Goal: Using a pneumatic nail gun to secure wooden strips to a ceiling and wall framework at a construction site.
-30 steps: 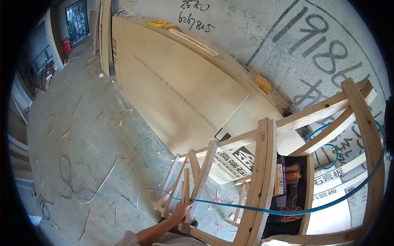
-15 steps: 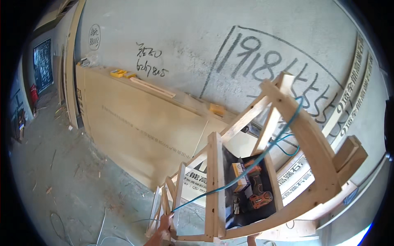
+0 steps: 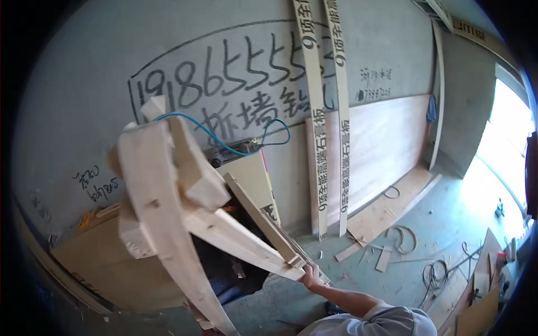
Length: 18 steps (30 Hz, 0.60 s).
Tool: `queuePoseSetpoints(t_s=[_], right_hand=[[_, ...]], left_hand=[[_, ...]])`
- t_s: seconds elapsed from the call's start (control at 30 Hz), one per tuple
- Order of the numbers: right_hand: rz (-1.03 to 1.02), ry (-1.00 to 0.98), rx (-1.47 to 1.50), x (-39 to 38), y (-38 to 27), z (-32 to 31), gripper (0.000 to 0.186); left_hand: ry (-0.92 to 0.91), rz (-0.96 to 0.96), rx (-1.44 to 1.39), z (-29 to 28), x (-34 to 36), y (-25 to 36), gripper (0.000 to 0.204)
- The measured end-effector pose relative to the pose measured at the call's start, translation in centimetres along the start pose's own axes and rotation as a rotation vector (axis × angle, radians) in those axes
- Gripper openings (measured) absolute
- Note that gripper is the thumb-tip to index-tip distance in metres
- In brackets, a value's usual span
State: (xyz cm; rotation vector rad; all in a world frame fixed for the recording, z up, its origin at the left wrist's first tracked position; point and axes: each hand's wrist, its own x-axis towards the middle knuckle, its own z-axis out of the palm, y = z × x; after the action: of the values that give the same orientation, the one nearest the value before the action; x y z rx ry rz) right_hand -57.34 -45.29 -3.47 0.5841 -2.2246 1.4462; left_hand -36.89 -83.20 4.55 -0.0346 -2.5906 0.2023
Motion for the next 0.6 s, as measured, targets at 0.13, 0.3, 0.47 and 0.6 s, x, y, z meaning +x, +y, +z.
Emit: queuePoseSetpoints(t_s=[0.13, 0.3, 0.47, 0.6], right_hand=[[0.362, -0.083, 0.287, 0.8, -5.7, 0.5, 0.033], [0.281, -0.132, 0.405, -1.0, -5.8, 0.1, 0.032], [0.334, -0.34, 0.444, 0.6, -7.3, -2.8, 0.032], [0.23, -0.468, 0.461, 1.9, -6.7, -3.6, 0.028]], left_hand=[[-0.585, -0.221, -0.258, 3.9, -3.4, -1.8, 0.047], [-0.983, -0.448, -0.437, -0.9, -16.5, -7.1, 0.053], [-0.352, -0.54, -0.352, -15.4, -16.0, -14.0, 0.045], [0.204, -0.644, -0.195, -29.5, -4.2, -11.1, 0.039]])
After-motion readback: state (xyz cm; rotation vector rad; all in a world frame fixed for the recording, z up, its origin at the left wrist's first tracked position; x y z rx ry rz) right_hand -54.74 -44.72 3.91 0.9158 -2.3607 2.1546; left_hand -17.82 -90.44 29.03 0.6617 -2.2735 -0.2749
